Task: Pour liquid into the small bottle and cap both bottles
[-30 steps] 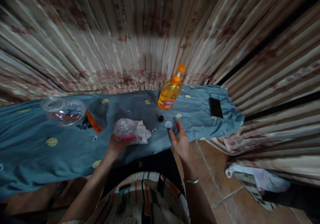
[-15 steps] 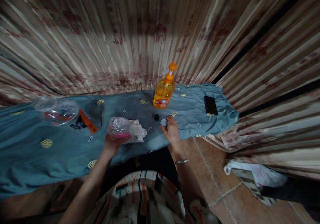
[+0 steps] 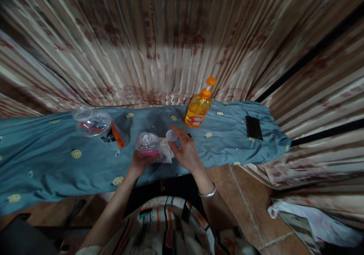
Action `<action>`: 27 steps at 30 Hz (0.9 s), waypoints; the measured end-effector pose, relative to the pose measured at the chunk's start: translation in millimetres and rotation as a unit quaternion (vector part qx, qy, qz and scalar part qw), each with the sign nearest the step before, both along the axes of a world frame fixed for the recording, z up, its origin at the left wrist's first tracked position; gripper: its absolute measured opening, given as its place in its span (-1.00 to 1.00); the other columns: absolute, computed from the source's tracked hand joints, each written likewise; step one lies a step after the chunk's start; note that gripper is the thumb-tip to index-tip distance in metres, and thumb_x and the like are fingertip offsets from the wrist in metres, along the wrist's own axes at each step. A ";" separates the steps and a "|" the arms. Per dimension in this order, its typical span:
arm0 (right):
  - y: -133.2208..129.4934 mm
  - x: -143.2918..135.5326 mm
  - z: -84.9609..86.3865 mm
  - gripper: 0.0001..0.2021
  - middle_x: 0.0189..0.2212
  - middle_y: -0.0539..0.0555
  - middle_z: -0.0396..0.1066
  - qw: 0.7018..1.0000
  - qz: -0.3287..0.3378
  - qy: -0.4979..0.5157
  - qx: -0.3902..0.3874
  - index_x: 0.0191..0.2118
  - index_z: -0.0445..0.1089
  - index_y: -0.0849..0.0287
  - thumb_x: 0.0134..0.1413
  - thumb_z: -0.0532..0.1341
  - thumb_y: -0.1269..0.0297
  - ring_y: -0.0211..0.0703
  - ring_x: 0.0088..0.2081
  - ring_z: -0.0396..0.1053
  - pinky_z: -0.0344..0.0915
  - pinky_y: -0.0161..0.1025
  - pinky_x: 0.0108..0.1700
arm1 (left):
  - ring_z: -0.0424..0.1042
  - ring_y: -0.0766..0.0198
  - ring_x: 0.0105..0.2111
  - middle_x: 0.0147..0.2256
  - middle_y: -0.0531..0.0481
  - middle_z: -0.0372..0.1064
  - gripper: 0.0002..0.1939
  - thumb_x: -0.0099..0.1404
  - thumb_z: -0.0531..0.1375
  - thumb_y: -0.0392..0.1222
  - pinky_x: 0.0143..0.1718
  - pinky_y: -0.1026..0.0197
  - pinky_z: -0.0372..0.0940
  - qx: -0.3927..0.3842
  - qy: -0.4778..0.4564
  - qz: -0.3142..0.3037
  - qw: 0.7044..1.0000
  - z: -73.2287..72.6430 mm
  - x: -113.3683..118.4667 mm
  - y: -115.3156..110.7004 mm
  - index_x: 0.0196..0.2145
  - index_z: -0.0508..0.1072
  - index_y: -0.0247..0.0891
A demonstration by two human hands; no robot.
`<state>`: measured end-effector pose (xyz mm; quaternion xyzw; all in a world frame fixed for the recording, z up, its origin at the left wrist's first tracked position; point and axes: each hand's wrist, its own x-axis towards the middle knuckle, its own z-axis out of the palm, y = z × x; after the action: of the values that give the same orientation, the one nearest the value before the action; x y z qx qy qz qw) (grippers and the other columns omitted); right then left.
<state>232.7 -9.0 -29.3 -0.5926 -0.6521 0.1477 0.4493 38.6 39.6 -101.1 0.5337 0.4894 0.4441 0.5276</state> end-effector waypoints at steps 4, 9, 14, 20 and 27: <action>1.3 -6.2 8.3 -0.55 0.12 0.14 0.45 0.999 0.022 0.025 -0.002 0.21 0.33 0.07 0.19 0.23 0.28 -0.03 0.10 0.44 0.38 -0.06 0.16 | 0.54 -0.06 -0.08 -0.09 -0.17 0.56 -0.35 -0.22 0.46 -0.11 0.00 -0.03 0.41 0.007 -0.004 0.001 1.000 -0.9 0.2 -0.5 -0.11 0.42 -0.20; -3.1 -3.6 -1.9 -0.57 0.07 0.12 0.48 0.999 0.007 0.048 -0.019 0.15 0.36 0.07 0.15 0.26 0.26 -0.04 0.04 0.47 0.39 -0.06 0.12 | 0.55 -0.03 -0.13 -0.13 -0.15 0.57 -0.30 -0.21 0.48 -0.12 -0.07 -0.01 0.45 0.003 -0.002 -0.004 1.000 0.1 -0.7 -0.6 -0.06 0.42 -0.21; -17.2 16.0 -46.1 -0.62 0.05 0.18 0.49 0.993 -0.090 -0.007 -0.072 0.05 0.42 0.10 0.09 0.29 0.23 0.07 0.08 0.45 0.36 0.04 0.16 | 0.55 -0.05 -0.11 -0.15 -0.14 0.56 -0.34 -0.20 0.48 -0.16 -0.02 -0.05 0.42 0.005 0.028 0.005 1.000 -1.0 -2.2 1.3 -0.09 0.44 -0.22; -39.2 43.6 -102.5 -0.61 0.12 0.33 0.42 0.975 -0.174 -0.077 -0.117 0.03 0.44 0.22 0.10 0.28 0.19 0.20 0.17 0.36 0.27 0.16 0.23 | 0.53 -0.04 -0.09 -0.12 -0.14 0.56 -0.35 -0.20 0.46 -0.07 0.02 -0.07 0.37 0.010 0.037 0.001 0.999 -0.8 -1.6 1.9 -0.10 0.46 -0.19; -1.5 61.0 -95.5 -0.41 0.19 0.34 0.35 0.974 -0.182 -0.096 -0.097 0.27 0.20 0.24 0.15 0.23 0.18 0.17 0.23 0.31 0.27 0.12 0.25 | 0.53 -0.05 -0.09 -0.11 -0.17 0.57 -0.32 -0.20 0.46 -0.07 -0.01 -0.03 0.39 0.001 0.039 0.007 0.999 5.9 -0.9 -0.1 -0.07 0.45 -0.19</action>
<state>293.6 -10.5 -124.7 -0.7535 -0.5562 0.0685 0.3438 37.7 39.5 -95.2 0.5481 0.5129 0.4267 0.5044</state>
